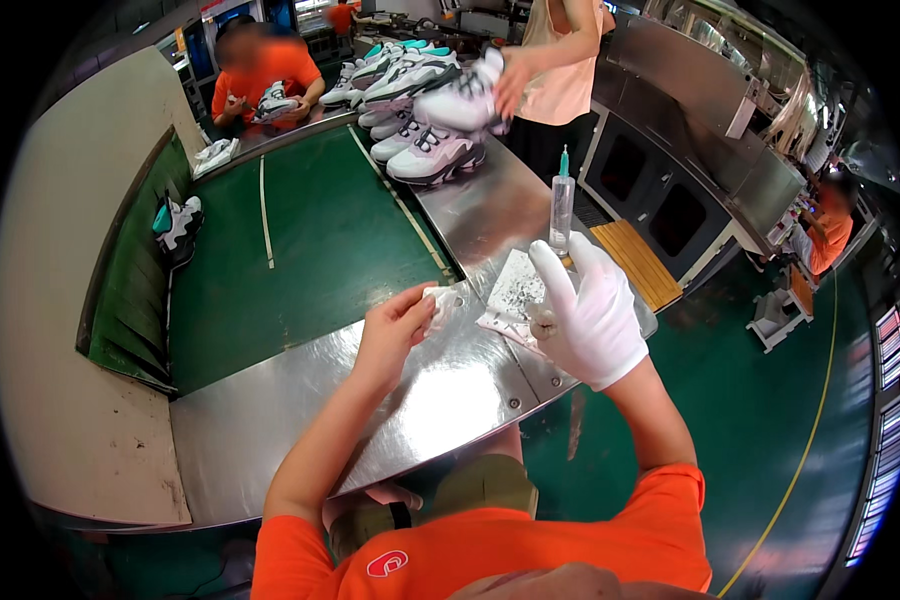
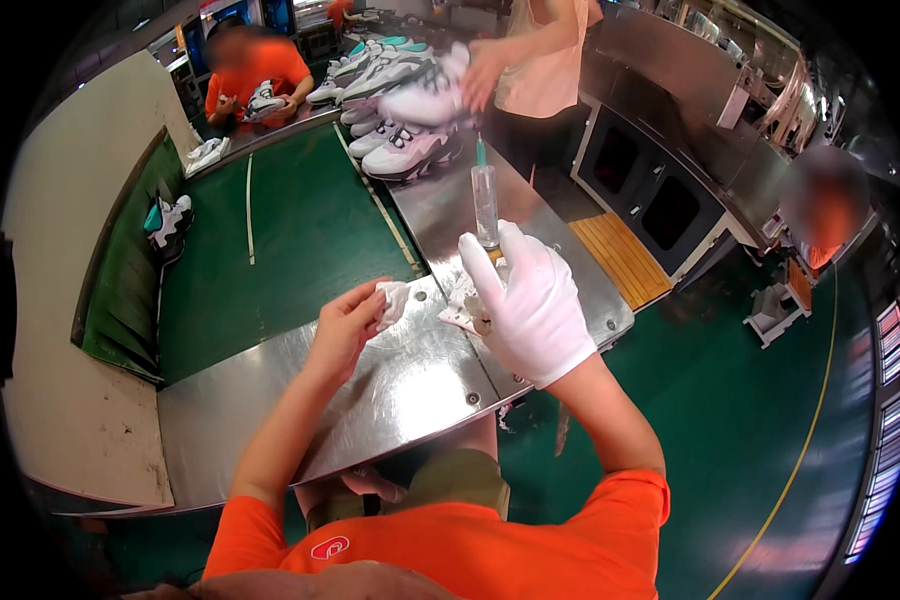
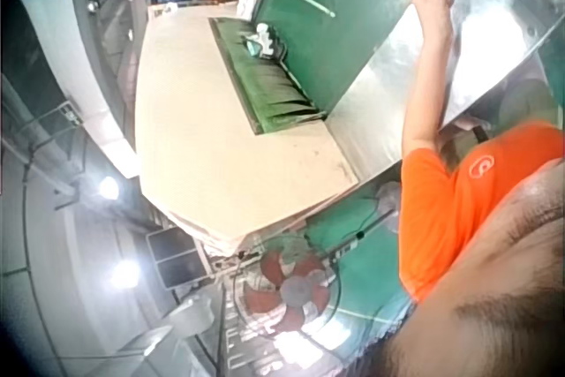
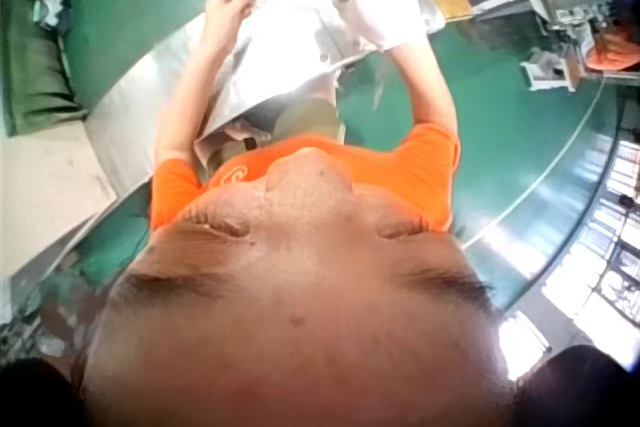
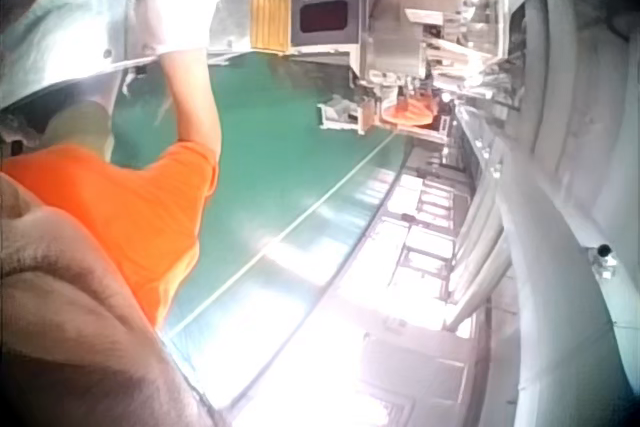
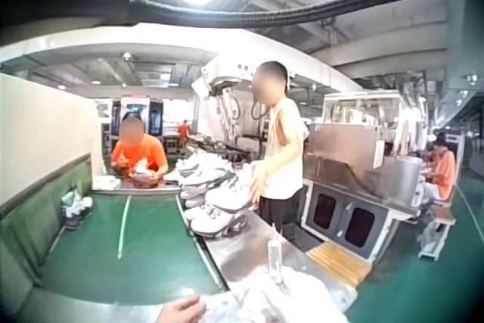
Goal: The person injects a liquid substance into the sole of a sneaker using a syringe. They repeatedly fill the syringe from a large white container and apply the liquid to the shoe's sole, rotating the shoe to access different areas. The person also wipes the syringe and the shoe with a tissue during the process.
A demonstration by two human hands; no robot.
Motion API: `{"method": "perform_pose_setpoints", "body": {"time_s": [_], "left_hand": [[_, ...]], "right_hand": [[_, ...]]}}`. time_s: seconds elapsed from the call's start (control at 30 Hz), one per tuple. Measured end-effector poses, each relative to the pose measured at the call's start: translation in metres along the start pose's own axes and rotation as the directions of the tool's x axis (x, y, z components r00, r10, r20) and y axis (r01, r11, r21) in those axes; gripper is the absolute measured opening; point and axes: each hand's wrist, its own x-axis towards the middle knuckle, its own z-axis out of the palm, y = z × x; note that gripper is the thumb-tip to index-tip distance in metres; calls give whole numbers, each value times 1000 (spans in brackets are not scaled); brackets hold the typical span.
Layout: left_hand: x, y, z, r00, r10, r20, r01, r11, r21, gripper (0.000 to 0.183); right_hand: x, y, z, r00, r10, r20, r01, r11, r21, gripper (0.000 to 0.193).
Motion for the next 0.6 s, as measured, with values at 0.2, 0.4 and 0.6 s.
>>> {"method": "perform_pose_setpoints", "body": {"time_s": [0.2, 0.4, 0.6], "left_hand": [[-8, -9, -10, 999, -35, -38, 34, 999, -5, 37], [-9, -5, -10, 998, -21, -60, 20, 1000, -23, 35], [-9, -5, -16, 999, -8, -31, 8, 1000, -7, 35]], "right_hand": [[5, -2, -5, 998, 20, -59, -23, 998, -59, 73], [7, -5, -9, 996, 30, -89, -37, 996, -75, 71], [8, -5, -12, 997, 58, -57, -63, 994, -87, 71]]}}
